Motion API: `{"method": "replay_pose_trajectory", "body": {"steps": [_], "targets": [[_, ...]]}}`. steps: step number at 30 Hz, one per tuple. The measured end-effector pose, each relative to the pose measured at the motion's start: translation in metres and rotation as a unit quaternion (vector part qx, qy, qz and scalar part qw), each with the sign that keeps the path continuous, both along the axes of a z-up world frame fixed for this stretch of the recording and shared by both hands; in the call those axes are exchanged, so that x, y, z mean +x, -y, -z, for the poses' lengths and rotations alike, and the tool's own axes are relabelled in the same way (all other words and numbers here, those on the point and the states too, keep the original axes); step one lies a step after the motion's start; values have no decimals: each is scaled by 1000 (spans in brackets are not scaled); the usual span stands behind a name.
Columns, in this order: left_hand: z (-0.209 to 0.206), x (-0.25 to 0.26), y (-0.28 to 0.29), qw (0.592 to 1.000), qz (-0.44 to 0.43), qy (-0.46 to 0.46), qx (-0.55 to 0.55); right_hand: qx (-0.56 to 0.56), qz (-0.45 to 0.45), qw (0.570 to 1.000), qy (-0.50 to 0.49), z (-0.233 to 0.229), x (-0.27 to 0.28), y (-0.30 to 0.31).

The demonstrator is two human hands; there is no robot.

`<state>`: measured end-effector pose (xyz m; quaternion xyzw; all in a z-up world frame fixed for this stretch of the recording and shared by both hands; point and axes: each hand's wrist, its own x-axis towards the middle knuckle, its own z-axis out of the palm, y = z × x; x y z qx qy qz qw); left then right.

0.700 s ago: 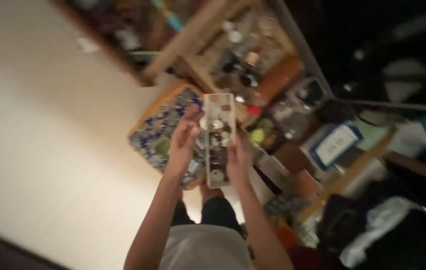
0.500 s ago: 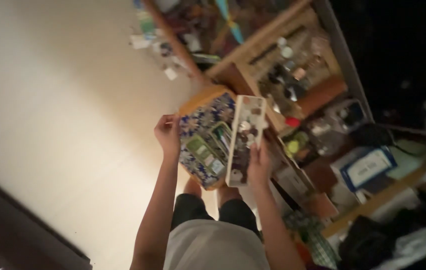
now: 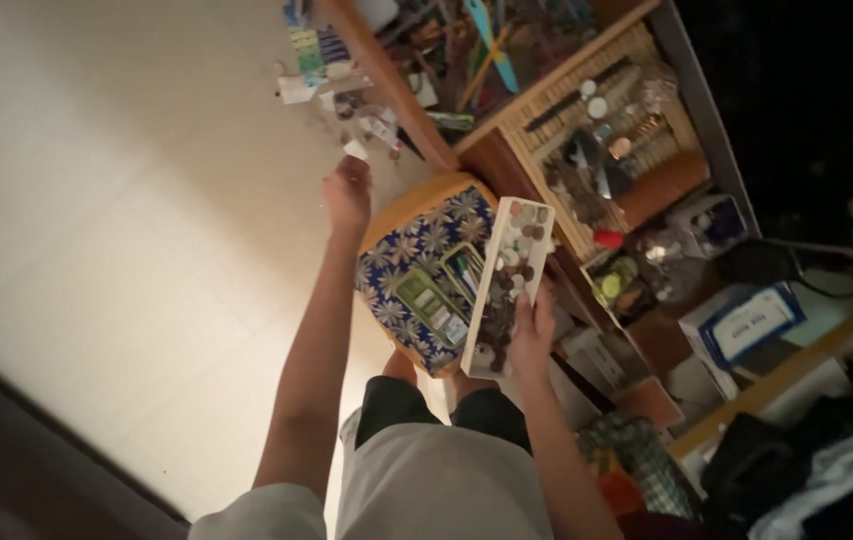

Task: Sort coins from a tray into a separate container while clearing items from a surface.

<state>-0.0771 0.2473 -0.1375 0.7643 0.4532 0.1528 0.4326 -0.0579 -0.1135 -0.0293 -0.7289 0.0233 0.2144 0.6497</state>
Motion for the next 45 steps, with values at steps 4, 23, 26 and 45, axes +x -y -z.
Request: {"method": "replay_pose_trajectory", "body": {"steps": [4,23,26,45], "targets": [[-37,-10,34,984,68,129,103,-86,17,996,1,-45,2,-7],[-235,44,315,660,101,200,-717,-214,-69,962,154,-170,40,105],[-277,62,335,700,122,190,-678,-306,-63,916,251,-215,62,130],[-263,121,431,689,168,286,-644,-320,-215,798,464,-267,138,209]]}}
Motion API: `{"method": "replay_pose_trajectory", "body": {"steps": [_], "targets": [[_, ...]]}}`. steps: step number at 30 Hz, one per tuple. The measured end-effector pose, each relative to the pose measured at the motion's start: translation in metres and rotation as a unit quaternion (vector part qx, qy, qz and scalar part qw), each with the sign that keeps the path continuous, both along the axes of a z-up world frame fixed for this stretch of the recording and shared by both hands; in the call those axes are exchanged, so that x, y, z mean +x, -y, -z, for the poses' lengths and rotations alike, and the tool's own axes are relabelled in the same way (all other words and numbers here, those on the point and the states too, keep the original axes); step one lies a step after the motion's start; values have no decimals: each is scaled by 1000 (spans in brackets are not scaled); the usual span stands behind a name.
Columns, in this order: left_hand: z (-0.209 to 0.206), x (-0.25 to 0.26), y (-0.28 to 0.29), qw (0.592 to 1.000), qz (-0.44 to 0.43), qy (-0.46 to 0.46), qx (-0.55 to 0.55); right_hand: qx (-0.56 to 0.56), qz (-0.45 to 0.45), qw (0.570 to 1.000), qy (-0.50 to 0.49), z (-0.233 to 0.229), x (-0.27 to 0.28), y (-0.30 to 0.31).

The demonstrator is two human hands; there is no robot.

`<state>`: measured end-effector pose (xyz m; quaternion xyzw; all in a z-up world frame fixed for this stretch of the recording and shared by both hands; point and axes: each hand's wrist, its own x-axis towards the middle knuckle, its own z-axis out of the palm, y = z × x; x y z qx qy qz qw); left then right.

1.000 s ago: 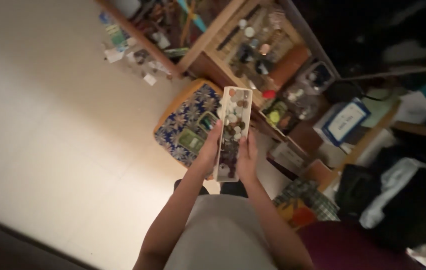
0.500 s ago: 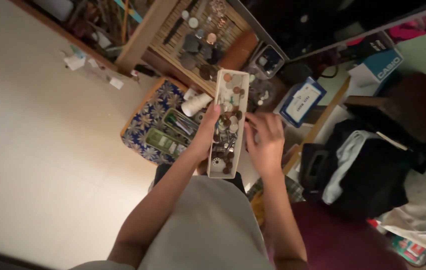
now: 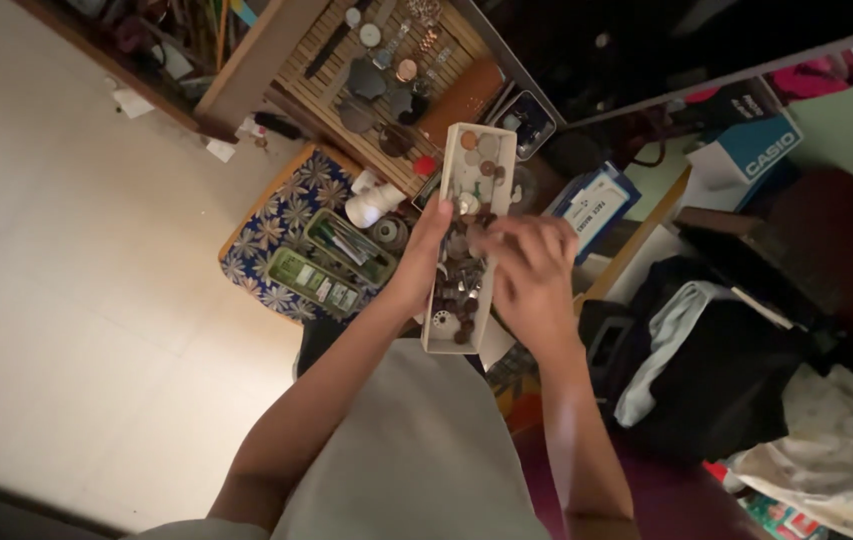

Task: Sort coins from a tray into a separate container while clearing items from a surface.

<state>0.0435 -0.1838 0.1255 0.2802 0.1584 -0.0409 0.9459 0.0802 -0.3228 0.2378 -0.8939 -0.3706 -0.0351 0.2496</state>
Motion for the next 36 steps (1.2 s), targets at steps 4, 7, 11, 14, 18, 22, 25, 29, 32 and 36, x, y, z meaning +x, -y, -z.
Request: {"method": "replay_pose_trajectory", "body": {"steps": [4,7,11,14,18,22,25,29,32,36], "targets": [[-8,2,3,999,3,-42,10,-37,-46,998,24,0,14,-11],[-4,2,4,998,-17,2,62,-91,-79,991,51,11,10,-11],[-9,5,2,995,-14,-25,97,5,-92,996,14,21,7,4],[-10,4,4,994,-24,-25,104,18,-53,998,16,18,14,-2],[-5,2,10,1000,-28,-14,-5,-5,-36,999,15,-6,27,-24],[-12,1,9,993,-34,-24,110,-43,-102,994,26,-5,24,-18],[-14,2,6,996,-15,-62,58,-47,-148,987,-35,2,22,-7],[-15,2,6,997,-30,-36,66,-64,-79,994,41,2,33,-14],[-9,2,10,995,-32,-43,79,-90,-64,991,77,4,43,-28],[5,2,14,994,-46,-42,94,-104,-84,989,62,2,49,-35]]}}
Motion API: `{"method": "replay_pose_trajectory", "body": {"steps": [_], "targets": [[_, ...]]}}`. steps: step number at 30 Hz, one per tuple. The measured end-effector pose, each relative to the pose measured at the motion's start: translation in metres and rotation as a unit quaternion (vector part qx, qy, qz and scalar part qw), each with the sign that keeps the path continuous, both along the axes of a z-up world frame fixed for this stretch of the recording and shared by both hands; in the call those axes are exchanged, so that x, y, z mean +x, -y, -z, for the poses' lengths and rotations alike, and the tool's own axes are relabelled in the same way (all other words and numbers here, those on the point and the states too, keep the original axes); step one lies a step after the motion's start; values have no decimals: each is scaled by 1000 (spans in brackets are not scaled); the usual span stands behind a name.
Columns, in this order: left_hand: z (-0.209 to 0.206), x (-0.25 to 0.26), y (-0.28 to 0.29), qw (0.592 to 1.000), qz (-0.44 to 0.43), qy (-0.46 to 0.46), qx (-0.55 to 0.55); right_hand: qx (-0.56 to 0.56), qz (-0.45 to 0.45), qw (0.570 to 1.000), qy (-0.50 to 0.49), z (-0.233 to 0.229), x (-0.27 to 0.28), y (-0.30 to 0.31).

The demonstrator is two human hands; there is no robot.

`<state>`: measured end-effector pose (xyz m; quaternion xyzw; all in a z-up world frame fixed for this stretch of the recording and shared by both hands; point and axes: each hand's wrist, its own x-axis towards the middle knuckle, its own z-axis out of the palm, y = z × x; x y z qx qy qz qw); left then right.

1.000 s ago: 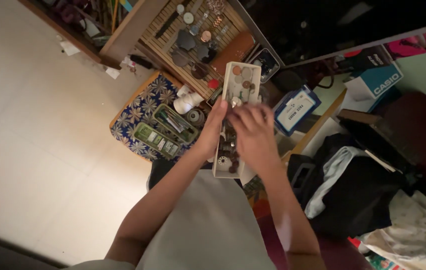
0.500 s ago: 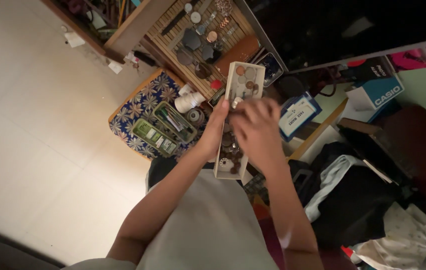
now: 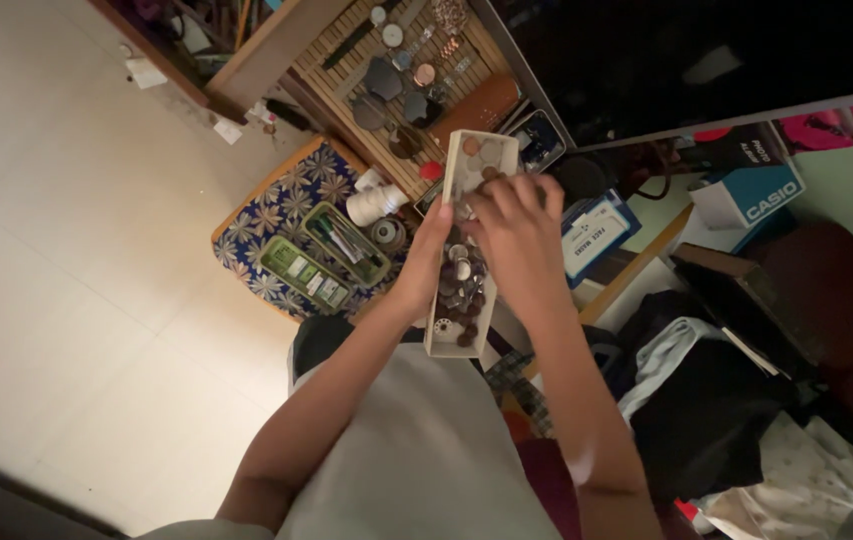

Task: Sort coins from a tray into a separate container while clearing items from a surface.

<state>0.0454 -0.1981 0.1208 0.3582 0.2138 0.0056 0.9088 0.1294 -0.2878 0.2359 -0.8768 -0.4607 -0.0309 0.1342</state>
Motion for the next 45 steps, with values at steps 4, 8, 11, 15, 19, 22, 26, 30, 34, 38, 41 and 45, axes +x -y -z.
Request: {"method": "replay_pose_trajectory", "body": {"steps": [4,8,11,15,19,22,26,30,34,38,41,45], "targets": [[-5,0,1,998,-12,16,-54,15,10,1000,-14,19,-2,3],[5,0,3,996,-24,47,71,3,41,999,-21,15,-3,2],[9,0,5,997,-21,36,69,-6,47,998,-51,17,0,8],[-2,2,-2,998,11,1,64,98,57,988,-102,6,10,19],[-16,2,-7,1000,5,-22,-15,264,136,914,-277,-1,15,29],[-11,1,-5,999,10,-28,-37,297,93,895,-318,11,14,32],[-3,0,-2,999,-5,-5,-42,56,16,975,-216,11,8,27],[7,1,-1,1000,-18,11,1,-55,-86,991,-91,19,4,24],[6,2,-4,999,-29,-11,-22,-63,-83,986,-127,13,6,19],[9,2,-6,1000,-23,-19,-3,-68,-91,981,-160,11,11,15],[7,3,-5,1000,-20,-23,-6,-92,-91,973,-194,16,17,13],[21,5,-3,998,-17,-35,45,-74,-116,969,-204,23,22,10]]}}
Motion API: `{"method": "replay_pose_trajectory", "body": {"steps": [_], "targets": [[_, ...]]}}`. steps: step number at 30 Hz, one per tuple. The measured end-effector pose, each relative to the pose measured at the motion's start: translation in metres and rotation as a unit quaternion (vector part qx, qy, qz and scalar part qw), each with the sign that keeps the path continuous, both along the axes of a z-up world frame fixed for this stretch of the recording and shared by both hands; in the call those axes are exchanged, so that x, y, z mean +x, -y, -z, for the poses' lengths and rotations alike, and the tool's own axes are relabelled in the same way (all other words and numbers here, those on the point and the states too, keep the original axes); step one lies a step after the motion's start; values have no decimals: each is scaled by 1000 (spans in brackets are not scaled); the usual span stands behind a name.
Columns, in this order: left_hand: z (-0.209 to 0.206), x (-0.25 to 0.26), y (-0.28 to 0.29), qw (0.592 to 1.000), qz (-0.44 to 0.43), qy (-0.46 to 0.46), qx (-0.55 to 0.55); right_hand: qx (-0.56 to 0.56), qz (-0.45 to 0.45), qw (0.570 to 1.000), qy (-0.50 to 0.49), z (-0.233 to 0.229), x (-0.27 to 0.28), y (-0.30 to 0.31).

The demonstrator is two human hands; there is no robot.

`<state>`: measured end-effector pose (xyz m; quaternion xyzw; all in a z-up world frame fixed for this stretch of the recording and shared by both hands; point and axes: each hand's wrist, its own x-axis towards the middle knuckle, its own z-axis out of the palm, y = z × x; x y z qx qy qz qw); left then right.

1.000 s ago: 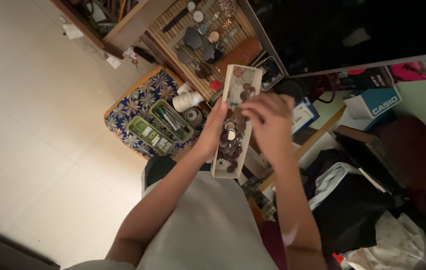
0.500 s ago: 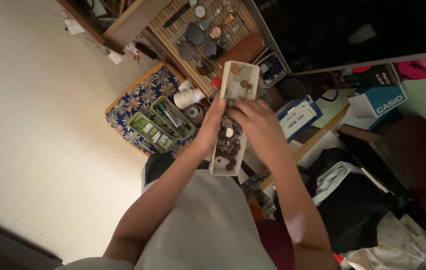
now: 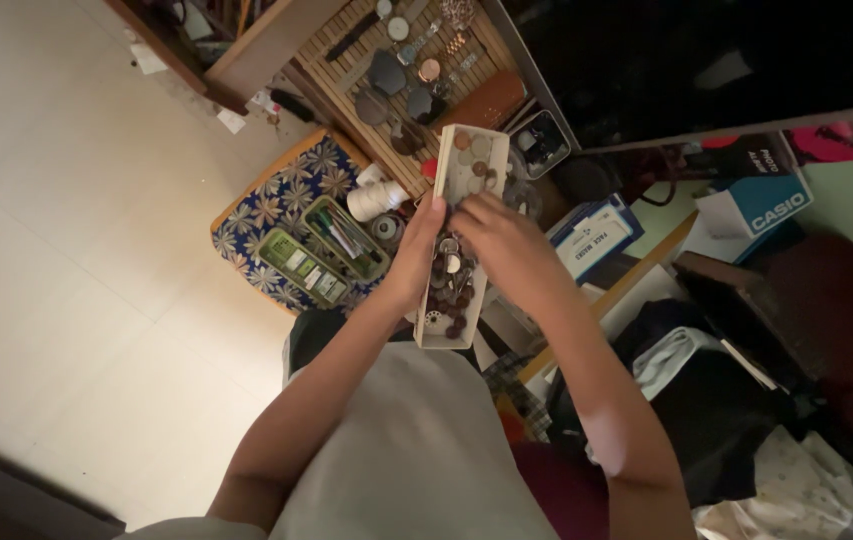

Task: Sort coins from a tray into a separate container while clearing items from a surface.

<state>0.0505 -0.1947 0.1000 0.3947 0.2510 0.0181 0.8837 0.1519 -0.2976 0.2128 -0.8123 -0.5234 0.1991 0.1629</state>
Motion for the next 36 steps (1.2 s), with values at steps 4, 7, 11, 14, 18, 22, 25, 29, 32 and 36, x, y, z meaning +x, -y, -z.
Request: {"method": "replay_pose_trajectory", "body": {"steps": [4,7,11,14,18,22,25,29,32,36], "targets": [[14,6,1,999,-3,22,-47,0,26,1000,-3,0,2,0],[24,16,2,1000,12,20,-12,9,83,994,-70,19,12,9],[40,31,-6,996,46,-39,-70,137,251,942,-178,56,28,34],[39,39,-7,986,107,-128,-18,207,386,861,-259,110,39,67],[97,40,1,991,107,-81,20,290,485,767,-305,192,60,104],[123,42,0,988,98,-94,-74,237,566,729,-302,251,67,107],[129,51,-3,986,114,-106,-63,241,570,714,-327,268,77,89],[156,55,-1,978,108,-117,-132,281,544,728,-307,290,82,78],[168,58,2,980,103,-110,-133,288,512,756,-290,296,88,79],[186,60,5,981,97,-145,-88,278,526,780,-196,310,84,91]]}}
